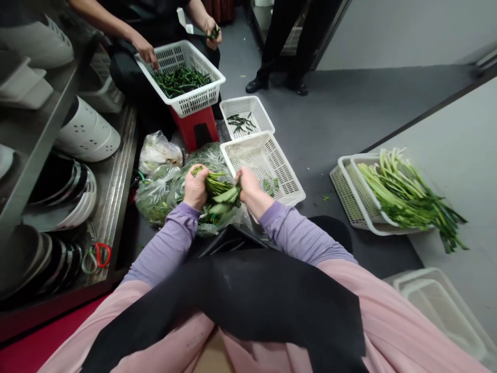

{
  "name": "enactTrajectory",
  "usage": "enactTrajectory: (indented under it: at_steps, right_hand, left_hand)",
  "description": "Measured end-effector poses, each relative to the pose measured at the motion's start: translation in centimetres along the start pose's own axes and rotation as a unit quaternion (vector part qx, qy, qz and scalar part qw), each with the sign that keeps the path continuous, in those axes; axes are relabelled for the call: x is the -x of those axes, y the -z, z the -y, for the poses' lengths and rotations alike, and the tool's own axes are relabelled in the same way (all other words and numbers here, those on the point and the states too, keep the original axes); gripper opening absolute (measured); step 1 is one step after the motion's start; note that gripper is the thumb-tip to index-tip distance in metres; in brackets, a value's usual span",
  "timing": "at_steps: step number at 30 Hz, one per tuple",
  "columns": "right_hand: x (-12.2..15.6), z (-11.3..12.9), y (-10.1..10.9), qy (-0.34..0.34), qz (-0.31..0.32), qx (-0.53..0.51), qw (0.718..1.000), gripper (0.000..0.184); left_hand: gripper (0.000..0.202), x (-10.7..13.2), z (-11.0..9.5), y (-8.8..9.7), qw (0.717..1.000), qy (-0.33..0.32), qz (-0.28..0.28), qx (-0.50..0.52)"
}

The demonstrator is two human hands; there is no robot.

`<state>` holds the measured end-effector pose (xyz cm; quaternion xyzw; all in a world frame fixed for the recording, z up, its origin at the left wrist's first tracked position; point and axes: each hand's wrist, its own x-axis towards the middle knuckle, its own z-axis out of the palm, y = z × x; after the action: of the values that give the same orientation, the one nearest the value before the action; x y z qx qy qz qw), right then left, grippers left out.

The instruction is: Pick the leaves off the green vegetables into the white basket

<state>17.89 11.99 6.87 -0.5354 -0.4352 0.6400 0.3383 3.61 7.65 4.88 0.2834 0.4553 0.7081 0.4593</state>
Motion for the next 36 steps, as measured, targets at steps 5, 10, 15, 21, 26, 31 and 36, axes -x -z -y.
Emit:
enactTrajectory:
  at_steps: [5, 10, 15, 21, 26, 31, 36]
  right_hand:
    - [-0.4, 3.4, 5.1, 0.035, 0.054, 0.081, 0.995, 0.026]
    - [3.2, 4.6, 2.6, 0.163, 0.194, 0.34, 0.906, 0.025]
    - [4.1, 3.9, -0.6, 0.15, 0.24, 0.393, 0.875, 0.026]
    - [3.3, 4.5, 0.4, 0.074, 0.298, 0.335, 0.891, 0.011]
    - [2.6, 5.5, 2.0, 0.003, 0.36, 0.276, 0.891, 0.015]
    - [2.4, 5.6, 2.6, -0.085, 0.382, 0.237, 0.889, 0.012]
    - [2.1, 5.2, 2.7, -0.092, 0.395, 0.245, 0.881, 0.01]
  left_hand:
    - [0.023, 0.1, -2.2, 0.3, 0.984, 0.105, 0.067, 0.127]
    - [0.026, 0.4, -2.6, 0.6, 0.973, 0.126, 0.133, 0.14]
    - [0.031, 0.2, -2.0, 0.7, 0.981, 0.14, 0.121, 0.066]
    - [0.031, 0.4, -2.3, 0.6, 0.972, 0.156, 0.166, 0.056]
    - [0.026, 0.6, -2.7, 0.5, 0.946, 0.198, 0.247, 0.067]
    - [0.028, 0.4, -2.4, 0.7, 0.917, 0.247, 0.303, 0.074]
    - [0.026, 0.3, -1.9, 0.8, 0.898, 0.31, 0.304, 0.072]
